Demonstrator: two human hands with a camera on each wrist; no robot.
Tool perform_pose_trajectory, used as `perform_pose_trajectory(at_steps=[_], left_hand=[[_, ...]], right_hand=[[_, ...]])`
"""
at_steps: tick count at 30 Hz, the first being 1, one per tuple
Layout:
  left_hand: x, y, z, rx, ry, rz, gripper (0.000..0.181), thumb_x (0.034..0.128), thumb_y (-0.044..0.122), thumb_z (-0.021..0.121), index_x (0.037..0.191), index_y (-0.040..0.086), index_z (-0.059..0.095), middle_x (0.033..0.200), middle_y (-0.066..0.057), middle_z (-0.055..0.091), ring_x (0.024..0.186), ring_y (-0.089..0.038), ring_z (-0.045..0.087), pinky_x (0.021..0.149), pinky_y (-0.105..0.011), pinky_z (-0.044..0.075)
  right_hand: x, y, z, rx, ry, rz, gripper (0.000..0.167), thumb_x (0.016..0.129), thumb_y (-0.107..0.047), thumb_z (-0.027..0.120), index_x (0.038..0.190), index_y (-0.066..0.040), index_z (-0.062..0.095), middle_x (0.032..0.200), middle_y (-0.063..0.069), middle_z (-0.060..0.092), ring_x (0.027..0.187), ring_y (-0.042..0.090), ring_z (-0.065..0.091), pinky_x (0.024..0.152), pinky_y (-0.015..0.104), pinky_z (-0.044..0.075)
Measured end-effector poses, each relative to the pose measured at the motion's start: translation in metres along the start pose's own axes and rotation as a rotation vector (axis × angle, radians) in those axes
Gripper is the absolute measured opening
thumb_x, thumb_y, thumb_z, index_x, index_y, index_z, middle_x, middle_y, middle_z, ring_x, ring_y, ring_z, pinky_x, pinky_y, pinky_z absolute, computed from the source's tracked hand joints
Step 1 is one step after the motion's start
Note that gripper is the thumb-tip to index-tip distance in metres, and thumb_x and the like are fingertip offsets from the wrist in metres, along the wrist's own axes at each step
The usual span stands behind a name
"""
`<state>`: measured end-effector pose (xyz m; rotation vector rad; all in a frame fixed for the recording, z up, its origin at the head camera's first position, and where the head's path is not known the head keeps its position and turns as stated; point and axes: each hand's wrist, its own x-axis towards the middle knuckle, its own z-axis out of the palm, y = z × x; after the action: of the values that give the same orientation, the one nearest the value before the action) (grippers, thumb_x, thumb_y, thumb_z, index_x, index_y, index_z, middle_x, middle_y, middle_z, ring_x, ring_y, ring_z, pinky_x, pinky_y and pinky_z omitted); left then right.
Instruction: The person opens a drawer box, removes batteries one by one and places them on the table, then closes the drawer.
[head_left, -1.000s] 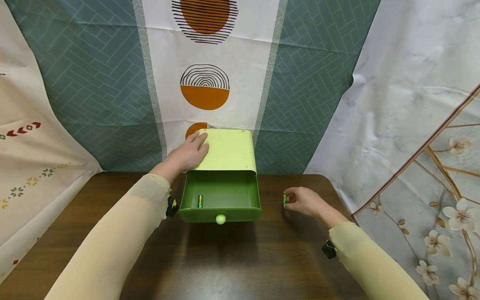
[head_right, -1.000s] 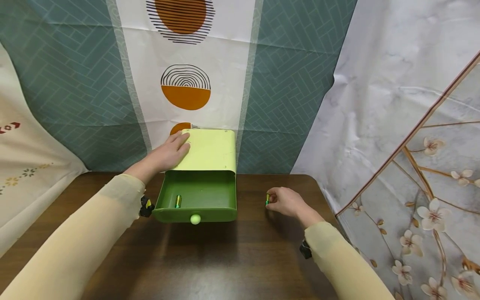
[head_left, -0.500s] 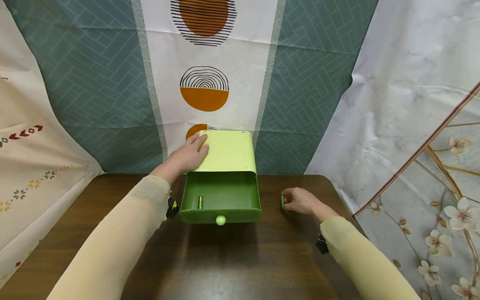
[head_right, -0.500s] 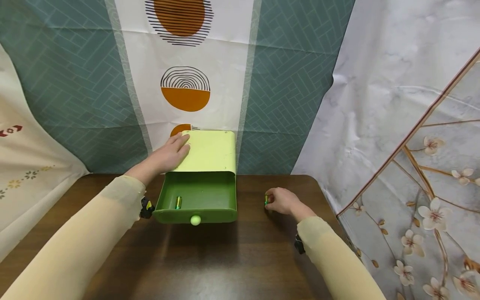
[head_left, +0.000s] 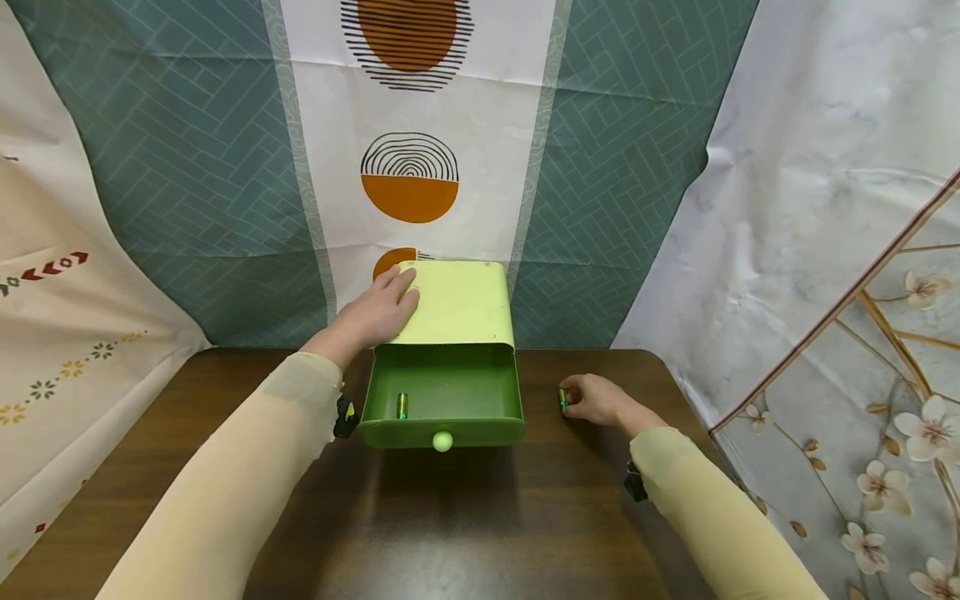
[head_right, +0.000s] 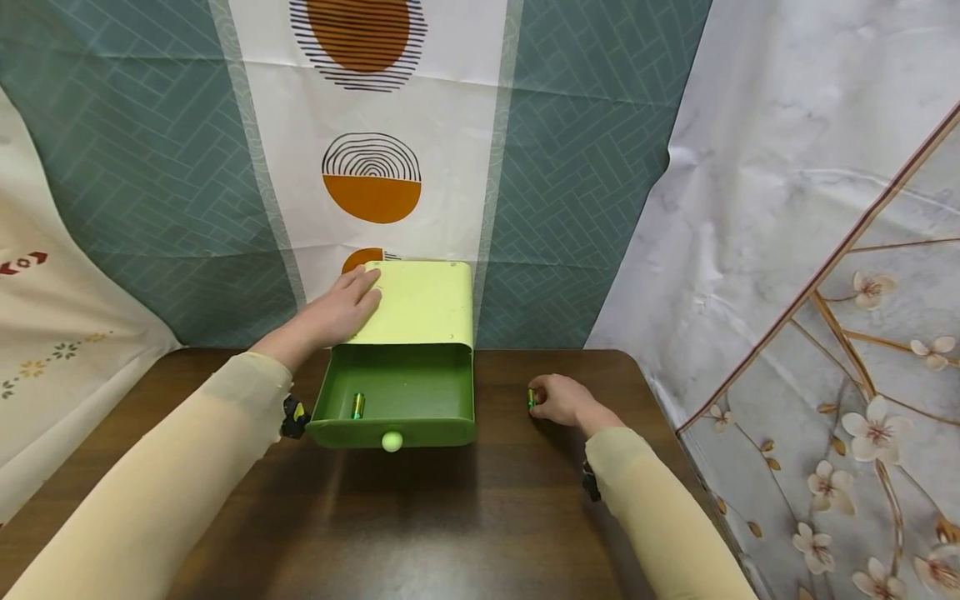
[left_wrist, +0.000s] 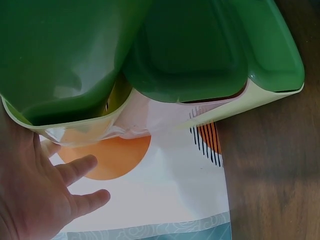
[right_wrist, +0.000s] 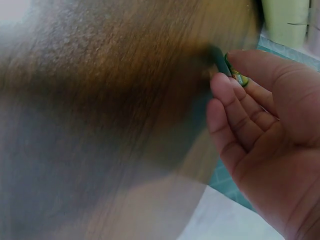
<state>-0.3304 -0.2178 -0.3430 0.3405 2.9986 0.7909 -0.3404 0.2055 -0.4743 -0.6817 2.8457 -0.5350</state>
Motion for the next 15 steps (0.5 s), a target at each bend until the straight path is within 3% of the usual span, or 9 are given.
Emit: perform_pose_trajectory(at_steps=[15], left_hand=[[0.0005, 0.001, 0.0003, 0.029, 0.009, -0.012, 0.07, 0.1186, 0.054, 0.019, 0.181, 0.023, 0.011, 0.186, -0.007, -0.004, 0.168, -0.043, 0.013, 0.129, -0.071, 0.019]], right_hand=[[0.0084, 0.0068, 0.0041, 0.03, -0.037, -0.008, 0.05, 0.099, -0.01, 0.083, 0.141, 0.011, 0.067, 0.111, 0.01, 0.074, 0.107, 0.028, 0.07, 0.101, 0.052, 0.058]])
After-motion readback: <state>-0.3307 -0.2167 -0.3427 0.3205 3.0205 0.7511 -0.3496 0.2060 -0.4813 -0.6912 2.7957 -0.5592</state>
